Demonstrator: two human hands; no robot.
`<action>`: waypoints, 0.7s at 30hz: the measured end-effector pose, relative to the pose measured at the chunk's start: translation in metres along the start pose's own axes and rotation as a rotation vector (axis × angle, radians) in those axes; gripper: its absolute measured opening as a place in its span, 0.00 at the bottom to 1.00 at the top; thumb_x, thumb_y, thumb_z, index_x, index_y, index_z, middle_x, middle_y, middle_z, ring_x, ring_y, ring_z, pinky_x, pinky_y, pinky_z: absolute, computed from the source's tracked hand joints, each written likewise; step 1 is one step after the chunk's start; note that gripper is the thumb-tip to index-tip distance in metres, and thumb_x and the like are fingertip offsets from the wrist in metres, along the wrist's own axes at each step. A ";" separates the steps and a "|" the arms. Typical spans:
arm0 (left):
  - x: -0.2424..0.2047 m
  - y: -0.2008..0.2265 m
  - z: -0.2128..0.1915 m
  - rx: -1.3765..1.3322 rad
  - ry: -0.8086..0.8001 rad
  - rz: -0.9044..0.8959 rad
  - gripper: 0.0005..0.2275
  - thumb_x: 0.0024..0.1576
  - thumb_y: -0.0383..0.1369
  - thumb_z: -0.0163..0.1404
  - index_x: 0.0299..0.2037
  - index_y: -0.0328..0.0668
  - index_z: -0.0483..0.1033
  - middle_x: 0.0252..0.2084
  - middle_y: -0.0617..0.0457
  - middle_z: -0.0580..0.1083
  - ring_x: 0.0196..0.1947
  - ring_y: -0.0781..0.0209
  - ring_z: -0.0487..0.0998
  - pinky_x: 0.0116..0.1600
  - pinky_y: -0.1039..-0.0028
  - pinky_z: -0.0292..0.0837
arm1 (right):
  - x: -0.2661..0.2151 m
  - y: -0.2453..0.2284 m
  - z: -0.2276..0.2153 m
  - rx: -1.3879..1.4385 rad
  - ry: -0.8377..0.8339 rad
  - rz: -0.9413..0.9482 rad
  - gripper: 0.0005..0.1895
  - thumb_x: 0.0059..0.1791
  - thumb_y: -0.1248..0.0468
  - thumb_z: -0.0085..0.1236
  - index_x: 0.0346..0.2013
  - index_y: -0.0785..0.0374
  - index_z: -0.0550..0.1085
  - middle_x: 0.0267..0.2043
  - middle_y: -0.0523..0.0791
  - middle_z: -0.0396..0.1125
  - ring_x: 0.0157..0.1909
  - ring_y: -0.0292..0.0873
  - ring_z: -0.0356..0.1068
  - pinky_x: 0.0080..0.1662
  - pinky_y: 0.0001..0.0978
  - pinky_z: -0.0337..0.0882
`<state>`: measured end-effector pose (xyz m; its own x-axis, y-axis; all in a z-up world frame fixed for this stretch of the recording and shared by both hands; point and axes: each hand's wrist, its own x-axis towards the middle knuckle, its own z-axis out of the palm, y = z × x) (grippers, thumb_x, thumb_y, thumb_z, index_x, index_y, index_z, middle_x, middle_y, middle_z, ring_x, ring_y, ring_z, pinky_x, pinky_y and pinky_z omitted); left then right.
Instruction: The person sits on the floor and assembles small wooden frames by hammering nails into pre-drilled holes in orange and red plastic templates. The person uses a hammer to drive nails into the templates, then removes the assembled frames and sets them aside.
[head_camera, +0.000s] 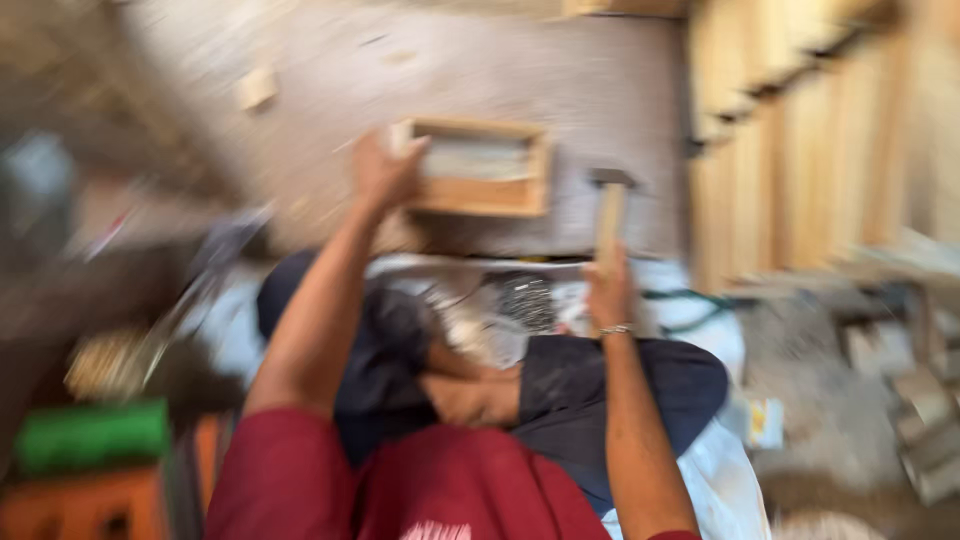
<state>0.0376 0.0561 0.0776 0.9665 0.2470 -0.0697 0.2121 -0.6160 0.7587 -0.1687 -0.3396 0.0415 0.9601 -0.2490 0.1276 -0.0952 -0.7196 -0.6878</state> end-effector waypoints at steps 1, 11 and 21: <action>-0.021 0.011 -0.008 0.153 0.444 0.528 0.31 0.55 0.46 0.64 0.56 0.23 0.69 0.53 0.27 0.71 0.51 0.30 0.72 0.54 0.50 0.68 | -0.002 0.009 0.003 0.048 -0.056 0.077 0.42 0.54 0.54 0.60 0.74 0.71 0.54 0.77 0.61 0.52 0.78 0.58 0.51 0.74 0.44 0.51; -0.279 -0.005 -0.244 0.200 0.474 0.361 0.25 0.54 0.38 0.63 0.59 0.39 0.69 0.57 0.39 0.69 0.60 0.36 0.69 0.64 0.49 0.66 | -0.015 -0.013 -0.027 -0.091 0.035 0.157 0.49 0.45 0.57 0.70 0.74 0.72 0.56 0.68 0.61 0.51 0.59 0.58 0.63 0.59 0.44 0.68; -0.426 -0.067 -0.352 0.757 0.388 -0.407 0.31 0.45 0.49 0.68 0.46 0.26 0.73 0.49 0.32 0.70 0.47 0.34 0.74 0.45 0.49 0.73 | -0.031 -0.095 -0.055 0.056 0.106 -0.245 0.39 0.52 0.66 0.70 0.73 0.71 0.61 0.65 0.55 0.52 0.60 0.49 0.64 0.61 0.39 0.71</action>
<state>-0.4389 0.2557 0.2843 0.7106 0.6981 0.0873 0.6922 -0.7160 0.0911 -0.2039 -0.2991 0.1418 0.9194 -0.1410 0.3672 0.1537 -0.7306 -0.6653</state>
